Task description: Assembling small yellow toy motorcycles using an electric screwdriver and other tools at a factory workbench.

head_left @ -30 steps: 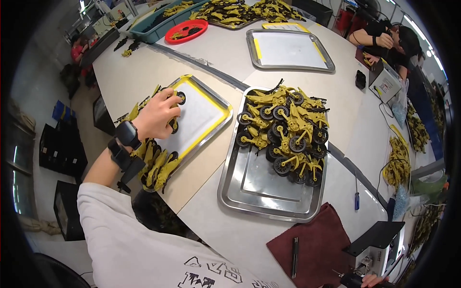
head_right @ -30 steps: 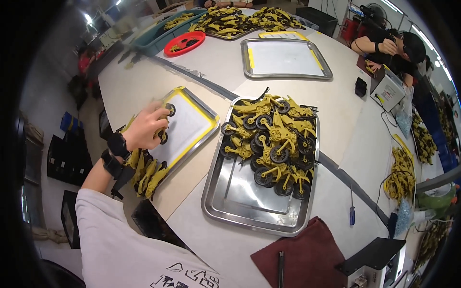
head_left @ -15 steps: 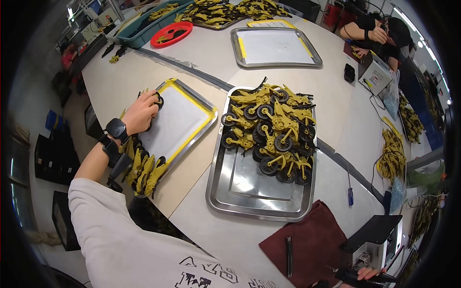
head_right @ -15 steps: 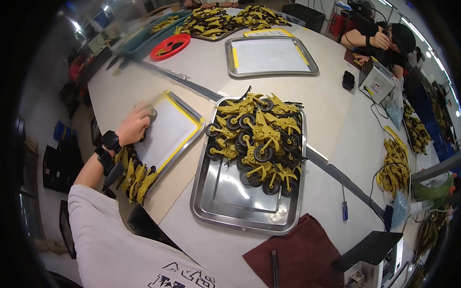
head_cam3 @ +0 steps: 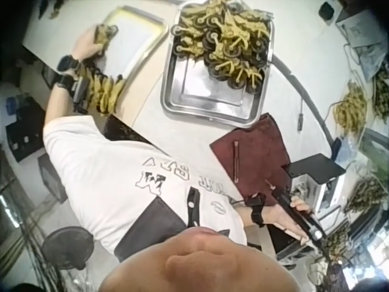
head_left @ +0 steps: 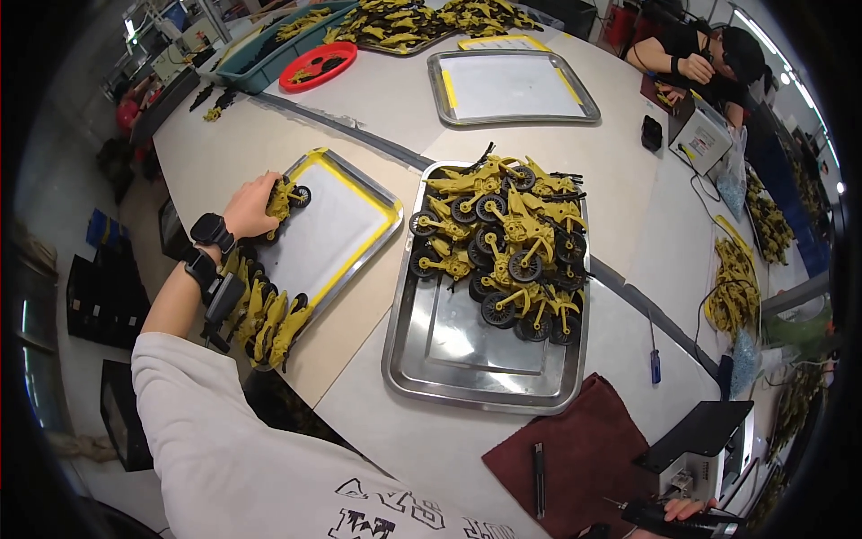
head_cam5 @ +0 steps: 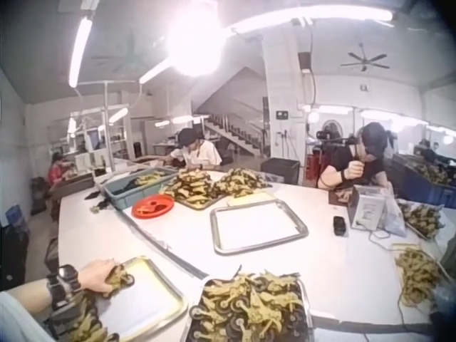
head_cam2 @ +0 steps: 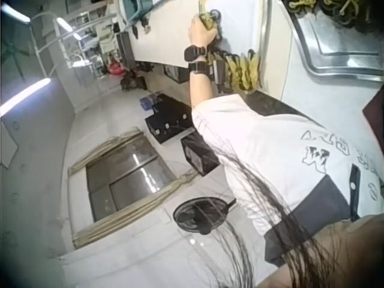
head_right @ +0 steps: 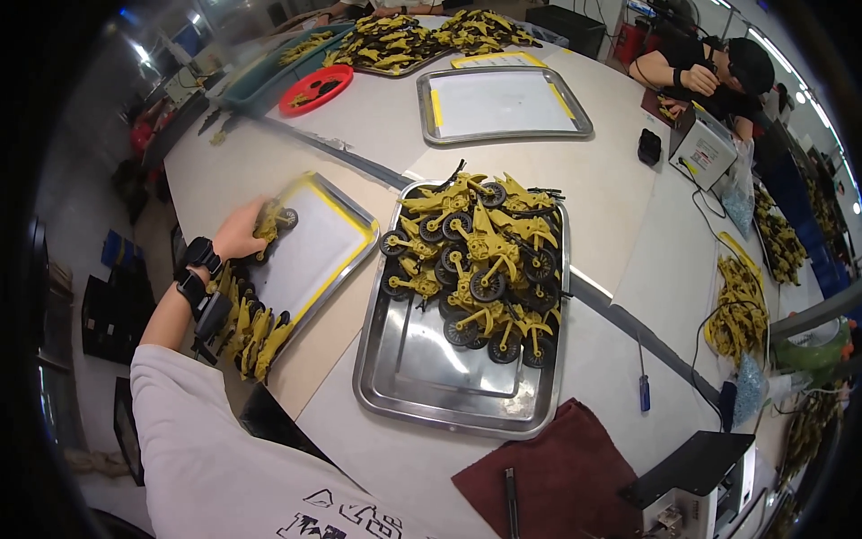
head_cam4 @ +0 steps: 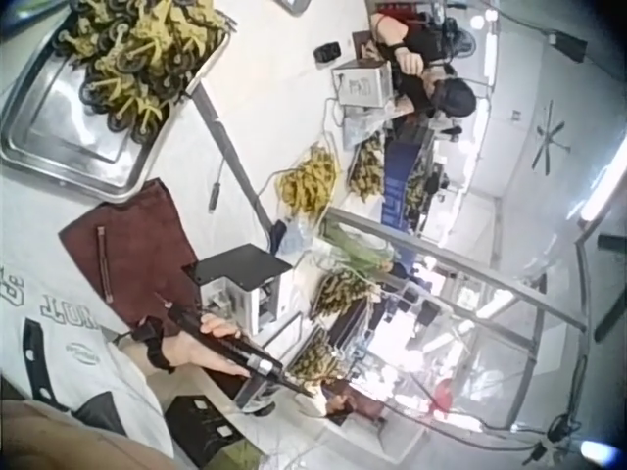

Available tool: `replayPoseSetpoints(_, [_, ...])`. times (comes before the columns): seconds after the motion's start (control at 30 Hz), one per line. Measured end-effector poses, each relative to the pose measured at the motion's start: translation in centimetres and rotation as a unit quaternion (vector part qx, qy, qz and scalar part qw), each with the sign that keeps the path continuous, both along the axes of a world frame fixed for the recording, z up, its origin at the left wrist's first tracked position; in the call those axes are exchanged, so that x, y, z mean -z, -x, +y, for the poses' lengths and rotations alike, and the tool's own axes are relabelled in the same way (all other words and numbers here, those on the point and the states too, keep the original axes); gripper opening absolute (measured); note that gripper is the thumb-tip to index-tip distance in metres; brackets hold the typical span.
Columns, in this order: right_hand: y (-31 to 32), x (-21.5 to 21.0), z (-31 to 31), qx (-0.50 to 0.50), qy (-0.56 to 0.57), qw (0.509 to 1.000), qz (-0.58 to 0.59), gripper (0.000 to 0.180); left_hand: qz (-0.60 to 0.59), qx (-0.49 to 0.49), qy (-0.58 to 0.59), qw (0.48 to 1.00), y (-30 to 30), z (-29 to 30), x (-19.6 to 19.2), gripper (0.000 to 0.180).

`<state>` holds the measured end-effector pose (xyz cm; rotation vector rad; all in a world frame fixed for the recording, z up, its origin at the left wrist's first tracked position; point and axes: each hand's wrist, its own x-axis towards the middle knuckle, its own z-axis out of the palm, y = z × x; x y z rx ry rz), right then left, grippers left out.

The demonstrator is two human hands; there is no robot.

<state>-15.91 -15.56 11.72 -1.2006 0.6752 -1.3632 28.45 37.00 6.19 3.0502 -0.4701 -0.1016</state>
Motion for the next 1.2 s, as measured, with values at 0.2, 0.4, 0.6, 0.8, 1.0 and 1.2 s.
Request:
replayPoseSetpoints(0.2, [0.9, 2.5, -1.8, 0.112, 0.110, 0.984, 0.088, 0.072, -0.014, 0.013, -0.031, 0.999, 1.2, 2.1, -0.2, 0.077])
replayPoseSetpoints(0.4, [2.4, 0.3, -0.6, -0.118, -0.002, 0.986, -0.117, 0.078, -0.174, 0.264, 0.091, 0.944, 10.8, -16.2, -6.9, 0.069])
replayPoseSetpoints(0.6, [1.5, 1.1, 0.5, -0.043, 0.013, 0.997, -0.059, 0.069, -0.025, 0.258, 0.242, 0.935, 15.0, -27.1, -3.5, 0.057])
replayPoseSetpoints(0.8, [4.8, 1.2, 0.7, 0.000, 0.041, 0.997, -0.062, 0.067, -0.031, 0.148, 0.278, 0.949, 15.2, -30.1, -0.5, 0.056])
replayPoseSetpoints(1.0, [5.5, 2.1, 0.2, -0.016, 0.000, 0.996, -0.092, 0.066, -0.103, 0.290, 0.287, 0.907, 11.1, -29.5, -1.5, 0.070])
replayPoseSetpoints(1.2, [4.1, 1.6, 0.9, 0.003, -0.016, 0.996, -0.082, 0.069, -0.136, 0.390, 0.126, 0.902, 6.3, -29.8, -1.7, 0.060])
